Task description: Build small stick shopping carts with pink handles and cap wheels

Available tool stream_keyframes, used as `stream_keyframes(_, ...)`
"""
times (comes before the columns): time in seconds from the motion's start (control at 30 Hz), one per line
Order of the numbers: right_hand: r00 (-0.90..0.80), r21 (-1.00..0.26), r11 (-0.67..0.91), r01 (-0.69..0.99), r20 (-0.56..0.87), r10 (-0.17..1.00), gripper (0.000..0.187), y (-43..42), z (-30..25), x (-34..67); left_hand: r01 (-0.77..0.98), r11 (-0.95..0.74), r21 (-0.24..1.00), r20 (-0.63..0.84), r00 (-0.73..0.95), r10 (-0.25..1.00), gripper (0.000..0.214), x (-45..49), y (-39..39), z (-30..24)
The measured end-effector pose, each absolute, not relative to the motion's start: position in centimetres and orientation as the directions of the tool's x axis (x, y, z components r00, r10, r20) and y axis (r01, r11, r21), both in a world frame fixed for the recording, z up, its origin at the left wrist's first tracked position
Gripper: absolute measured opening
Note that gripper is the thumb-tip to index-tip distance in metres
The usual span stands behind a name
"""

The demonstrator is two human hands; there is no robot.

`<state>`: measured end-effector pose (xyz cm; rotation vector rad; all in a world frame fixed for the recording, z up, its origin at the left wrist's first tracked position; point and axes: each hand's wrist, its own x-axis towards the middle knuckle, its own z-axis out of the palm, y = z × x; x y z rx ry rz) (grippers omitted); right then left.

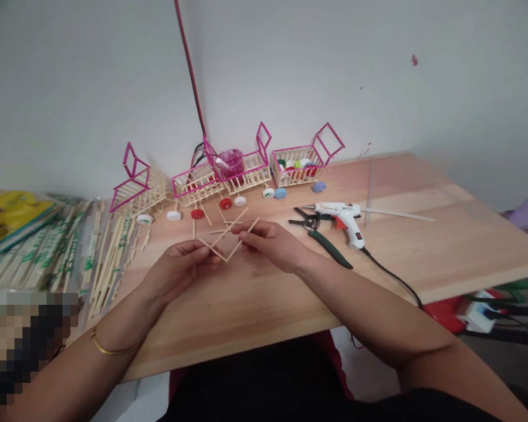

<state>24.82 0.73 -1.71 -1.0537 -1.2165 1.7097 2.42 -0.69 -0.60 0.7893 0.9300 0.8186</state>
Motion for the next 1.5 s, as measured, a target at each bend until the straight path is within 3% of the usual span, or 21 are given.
stream_keyframes(0.13, -0.370, -0.963, -0.228, -0.144, -0.161, 0.915, 0.026, 0.9, -2.1, 25.2, -0.165, 0.458, 0.874, -0.370, 0.384, 0.846, 0.021, 2.5, -0.8, -0.8)
stream_keyframes(0.33, -0.382, -0.970, -0.208, -0.123, -0.147, 0.912, 0.025, 1.0, -2.0, 25.5, 0.021, 0.305, 0.952, -0.293, 0.346, 0.891, 0.017, 2.6, -0.8, -1.0)
stream_keyframes(0.5, -0.412, -0.967, -0.235, -0.096, -0.176, 0.894, 0.025, 0.9, -1.6, 25.6, -0.129, 0.436, 0.891, -0.377, 0.326, 0.867, 0.031, 2.7, -0.7, -0.8)
stream_keyframes(0.67, -0.395, -0.967, -0.243, -0.080, -0.193, 0.898, 0.027, 0.9, -1.3, 25.4, -0.160, 0.501, 0.850, -0.424, 0.355, 0.833, 0.033, 2.8, -0.8, -0.5)
stream_keyframes(0.9, -0.484, -0.971, -0.235, 0.052, -0.230, 0.844, 0.028, 0.6, -0.5, 25.4, -0.219, 0.437, 0.873, -0.371, 0.284, 0.884, 0.028, 2.7, -0.7, -1.0)
stream_keyframes(1.1, -0.588, -0.972, -0.230, 0.051, -0.216, 0.780, 0.026, 0.3, -0.9, 25.1, -0.242, 0.402, 0.883, -0.340, 0.262, 0.903, 0.028, 2.8, -0.7, -1.2)
stream_keyframes(1.37, -0.549, -0.984, -0.098, 0.151, -0.165, 0.820, 0.017, -0.1, -0.8, 24.7, -0.225, 0.390, 0.893, -0.321, 0.290, 0.902, 0.026, 2.9, -0.8, -1.0)
stream_keyframes(1.5, -0.508, -0.960, 0.050, 0.276, -0.102, 0.856, 0.016, -0.4, -0.5, 24.7, -0.167, 0.374, 0.913, -0.309, 0.316, 0.897, 0.026, 2.7, -0.8, -1.1)
